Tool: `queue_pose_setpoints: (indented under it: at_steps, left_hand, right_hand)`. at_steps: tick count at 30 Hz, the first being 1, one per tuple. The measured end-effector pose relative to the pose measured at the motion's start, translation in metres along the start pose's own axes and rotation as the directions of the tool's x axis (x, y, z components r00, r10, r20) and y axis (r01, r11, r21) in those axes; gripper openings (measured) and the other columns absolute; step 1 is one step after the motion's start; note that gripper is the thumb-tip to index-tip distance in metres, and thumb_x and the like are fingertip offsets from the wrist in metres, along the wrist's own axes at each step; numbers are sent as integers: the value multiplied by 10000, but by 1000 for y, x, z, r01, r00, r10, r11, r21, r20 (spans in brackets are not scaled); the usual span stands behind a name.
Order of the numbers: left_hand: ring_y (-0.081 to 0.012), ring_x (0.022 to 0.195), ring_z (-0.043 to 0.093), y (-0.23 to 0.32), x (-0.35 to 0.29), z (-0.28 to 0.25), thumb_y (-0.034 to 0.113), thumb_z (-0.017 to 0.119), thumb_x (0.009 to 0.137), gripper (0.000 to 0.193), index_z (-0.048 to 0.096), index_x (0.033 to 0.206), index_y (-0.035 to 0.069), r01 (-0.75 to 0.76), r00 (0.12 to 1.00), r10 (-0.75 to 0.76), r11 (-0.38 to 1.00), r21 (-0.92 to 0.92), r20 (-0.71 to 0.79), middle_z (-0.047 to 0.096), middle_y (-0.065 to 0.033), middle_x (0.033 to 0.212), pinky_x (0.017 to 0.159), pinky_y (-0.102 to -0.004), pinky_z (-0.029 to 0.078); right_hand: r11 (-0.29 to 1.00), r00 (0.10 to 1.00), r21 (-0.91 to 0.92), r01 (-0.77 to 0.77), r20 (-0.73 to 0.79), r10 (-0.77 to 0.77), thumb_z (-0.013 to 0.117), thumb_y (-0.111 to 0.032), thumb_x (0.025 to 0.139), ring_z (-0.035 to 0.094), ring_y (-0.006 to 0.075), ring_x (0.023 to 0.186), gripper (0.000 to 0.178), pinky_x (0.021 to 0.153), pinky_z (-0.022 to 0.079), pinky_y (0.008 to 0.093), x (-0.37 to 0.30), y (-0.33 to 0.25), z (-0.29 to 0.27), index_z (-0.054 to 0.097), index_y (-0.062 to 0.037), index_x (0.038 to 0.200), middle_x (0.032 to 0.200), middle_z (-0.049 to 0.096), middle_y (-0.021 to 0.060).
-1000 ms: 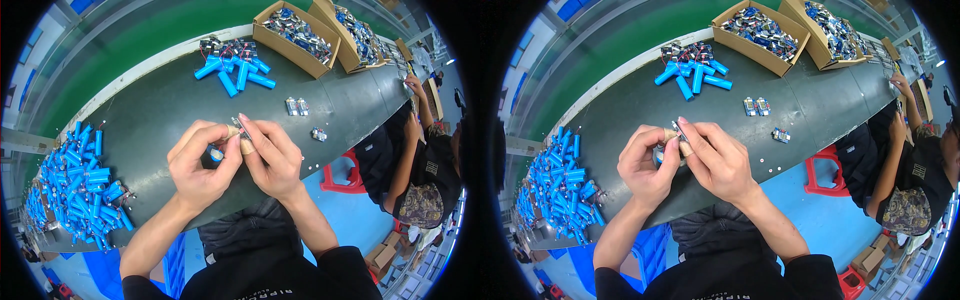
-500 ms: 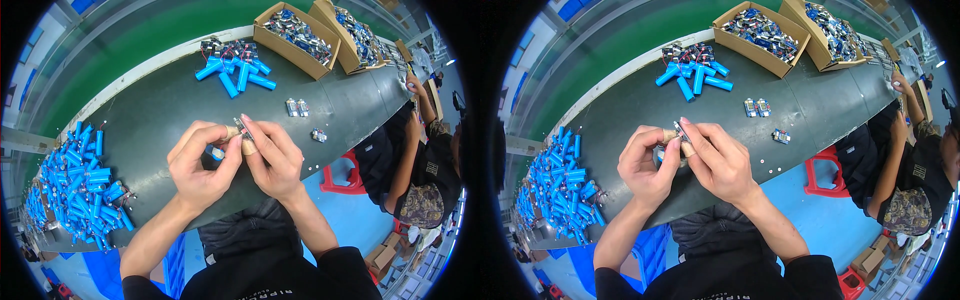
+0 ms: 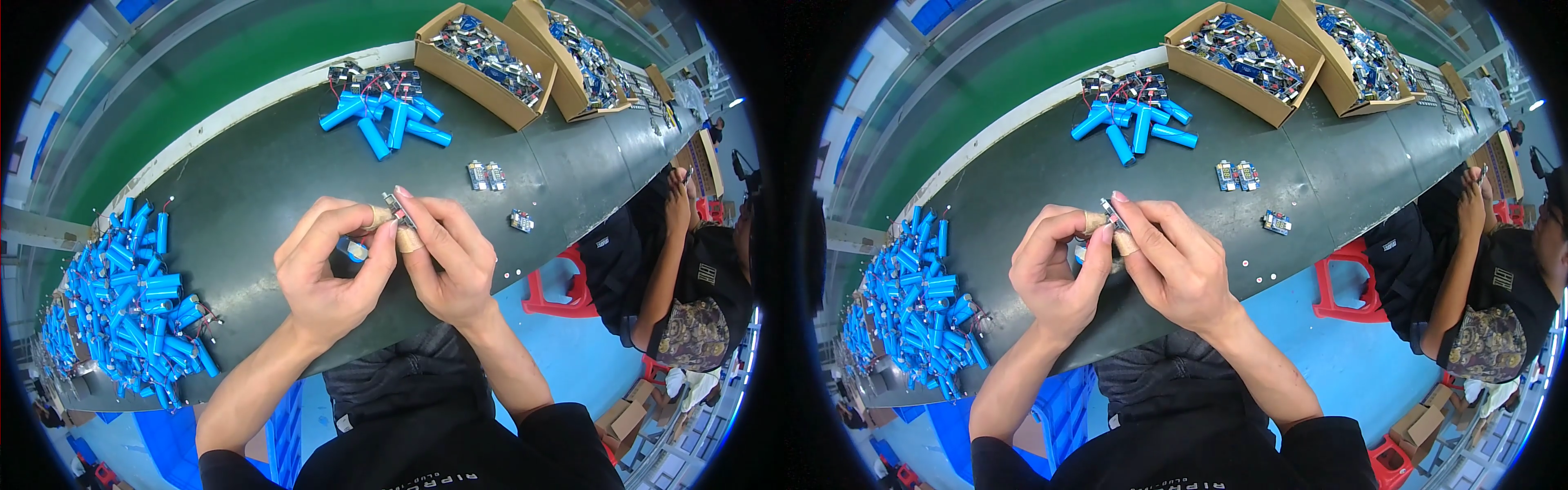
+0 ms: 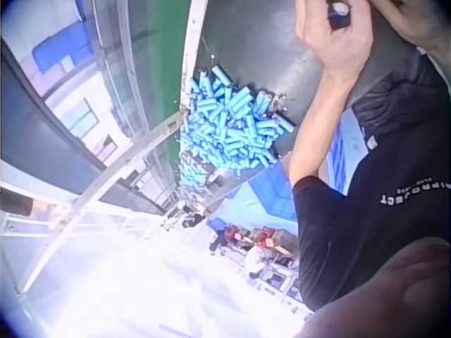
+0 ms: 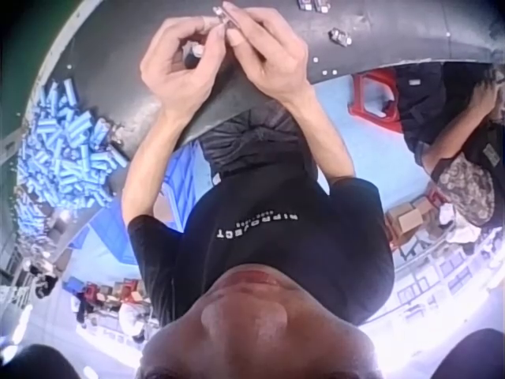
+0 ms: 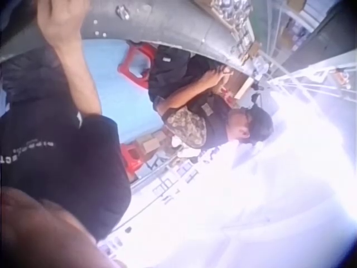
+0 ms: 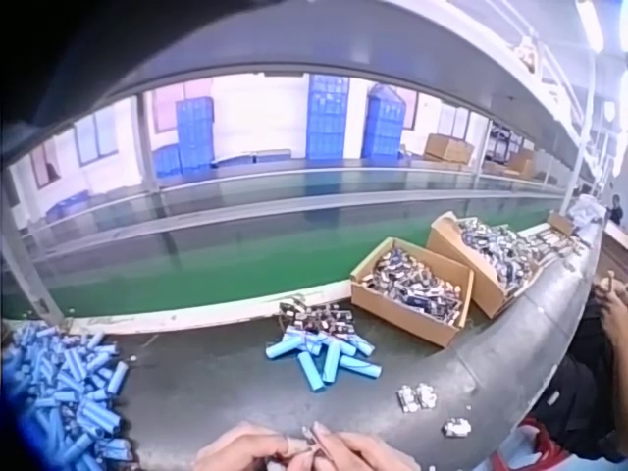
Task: The person assembles small electronic components by hand, combining metal contacts and other small parts with a circuit board and a blue plastic housing.
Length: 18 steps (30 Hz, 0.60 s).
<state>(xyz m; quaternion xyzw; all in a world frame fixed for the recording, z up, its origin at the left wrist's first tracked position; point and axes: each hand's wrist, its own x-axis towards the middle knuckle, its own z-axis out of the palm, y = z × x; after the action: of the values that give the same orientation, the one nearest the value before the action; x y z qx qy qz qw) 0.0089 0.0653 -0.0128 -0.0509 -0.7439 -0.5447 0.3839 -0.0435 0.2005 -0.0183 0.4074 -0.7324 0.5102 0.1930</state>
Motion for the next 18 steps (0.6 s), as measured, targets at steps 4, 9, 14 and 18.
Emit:
queue_pose_setpoints:
  at_steps: [4, 9, 14, 18]
  left_hand:
    - [-125, 642, 588, 0, 0, 0, -103, 722, 730, 206, 634, 903, -32, -6, 1000, 6, 1000, 2, 10, 638, -95, 788, 561, -229, 468]
    - [-124, 639, 589, 0, 0, -1, -101, 718, 732, 202, 635, 904, -34, -6, 1000, 6, 1000, 1, 12, 637, -95, 788, 554, -230, 467]
    - [-124, 637, 591, 0, 0, 0, -100, 717, 730, 199, 638, 902, -37, 0, 1000, 0, 1000, 2, 12, 635, -95, 787, 549, -230, 466]
    - [-124, 634, 594, 0, 0, -1, -104, 714, 724, 204, 640, 903, -40, -24, 1000, 24, 1000, 4, 19, 634, -96, 786, 544, -230, 466]
  right_hand:
    - [1000, 1000, 0, 2, 1, -2, 656, 65, 818, 627, 200, 747, 361, 619, 503, 273, 0, 1, 0, 645, 57, 1179, 943, 641, 159]
    - [1000, 1000, -6, 3, -2, -3, 672, 49, 770, 656, 228, 751, 398, 612, 532, 310, -1, 2, 1, 642, 38, 1167, 976, 654, 134]
    - [1000, 1000, 19, -3, 4, 2, 655, 74, 813, 620, 192, 736, 365, 604, 494, 267, 0, 0, 1, 646, 58, 1177, 940, 639, 158]
    - [1000, 1000, 24, -5, 2, 5, 657, 77, 807, 619, 194, 733, 369, 603, 494, 267, 0, 0, 0, 647, 57, 1175, 938, 639, 155]
